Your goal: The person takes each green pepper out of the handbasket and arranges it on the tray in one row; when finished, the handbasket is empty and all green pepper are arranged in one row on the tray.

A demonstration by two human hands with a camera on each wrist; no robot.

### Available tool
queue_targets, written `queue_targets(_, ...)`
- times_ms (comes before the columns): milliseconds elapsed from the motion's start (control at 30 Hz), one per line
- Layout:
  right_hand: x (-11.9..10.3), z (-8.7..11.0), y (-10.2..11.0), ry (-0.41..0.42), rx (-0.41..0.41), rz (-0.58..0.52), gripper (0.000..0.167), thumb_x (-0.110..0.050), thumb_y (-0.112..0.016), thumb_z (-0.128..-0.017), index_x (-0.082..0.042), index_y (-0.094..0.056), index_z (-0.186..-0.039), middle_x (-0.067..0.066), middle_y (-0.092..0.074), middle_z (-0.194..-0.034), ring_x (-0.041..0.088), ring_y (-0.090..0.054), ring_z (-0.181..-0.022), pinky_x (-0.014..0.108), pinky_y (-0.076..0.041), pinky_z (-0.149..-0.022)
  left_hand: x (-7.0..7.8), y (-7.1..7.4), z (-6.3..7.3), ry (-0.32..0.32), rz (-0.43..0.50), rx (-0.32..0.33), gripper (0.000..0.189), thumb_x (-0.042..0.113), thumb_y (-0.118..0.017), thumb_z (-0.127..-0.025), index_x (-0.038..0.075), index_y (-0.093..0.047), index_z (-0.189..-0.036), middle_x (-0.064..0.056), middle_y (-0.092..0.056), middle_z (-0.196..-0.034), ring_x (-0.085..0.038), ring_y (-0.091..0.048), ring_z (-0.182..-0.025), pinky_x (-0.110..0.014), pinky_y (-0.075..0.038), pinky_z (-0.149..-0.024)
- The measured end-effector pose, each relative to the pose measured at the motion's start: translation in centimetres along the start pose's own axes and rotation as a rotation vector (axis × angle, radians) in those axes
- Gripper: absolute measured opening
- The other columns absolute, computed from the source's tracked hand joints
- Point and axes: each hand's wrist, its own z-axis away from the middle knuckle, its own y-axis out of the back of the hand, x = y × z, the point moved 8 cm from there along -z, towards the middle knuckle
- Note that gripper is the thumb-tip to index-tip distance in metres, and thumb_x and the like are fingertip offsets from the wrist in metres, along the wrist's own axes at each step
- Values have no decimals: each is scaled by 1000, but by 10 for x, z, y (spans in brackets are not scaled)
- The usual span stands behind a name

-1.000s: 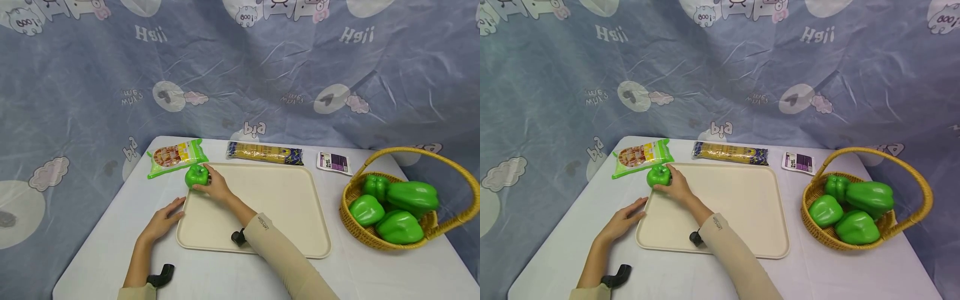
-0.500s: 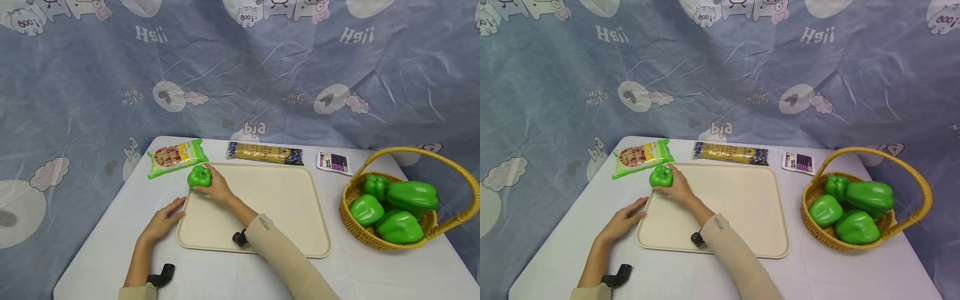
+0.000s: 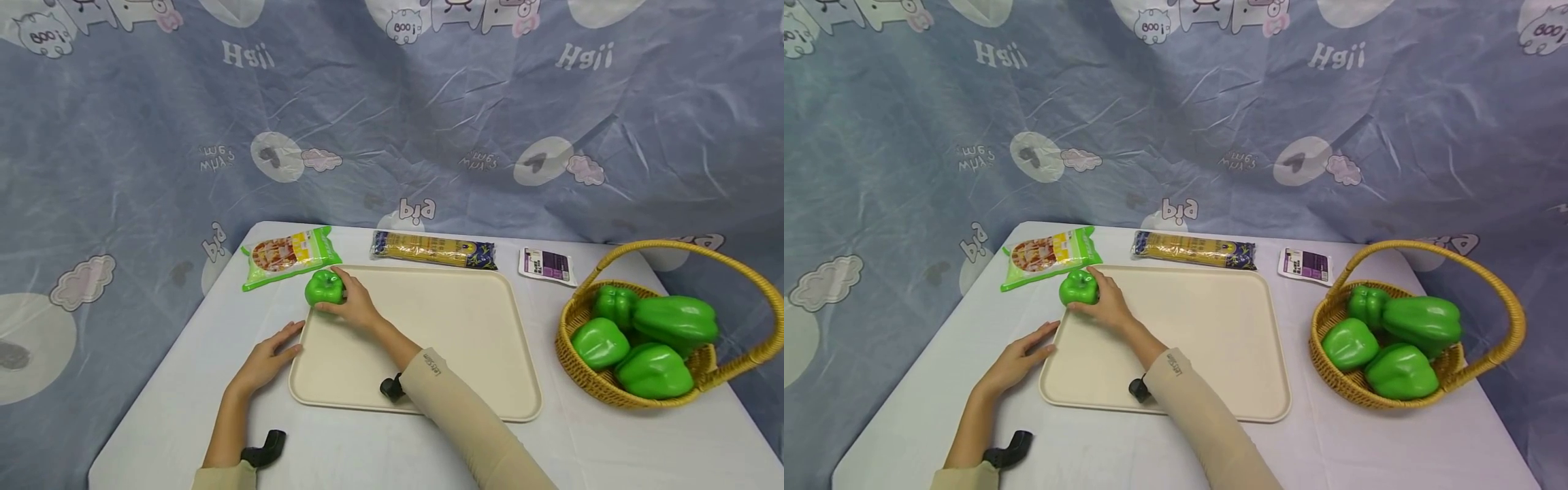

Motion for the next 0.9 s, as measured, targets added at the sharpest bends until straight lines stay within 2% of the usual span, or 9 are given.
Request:
queue_targets(267, -3, -3, -9, -45, -41, 24, 92, -39, -73, -78, -18, -19, -149, 15, -46, -130, 24, -47, -116, 36, -39, -98, -1, -2, 0, -2, 7, -1, 52, 40, -57, -90, 25, -44, -139, -7, -33, -146, -29, -23, -136, -58, -17, -106)
queue_targets(667, -5, -1, -7, -27, -50, 18, 98, -40, -74, -77, -22, -10, -150, 14, -42, -136, 25, -42, -123, 38, -34, -103, 3, 1, 0, -16, 1, -4, 52, 38, -57, -91, 23, -44, -139, -9, -33, -146, -30, -23, -136, -58, -17, -106)
queue_targets(900, -4, -1, -5, -6, -44, 15, 102, -39, -75, -76, -17, -8, -150, 15, -43, -134, 23, -48, -117, 36, -36, -101, 4, 1, 1, -18, 5, -8, 52, 37, -57, -91, 22, -44, -139, -9, -33, -146, -30, -23, -136, -58, -17, -106)
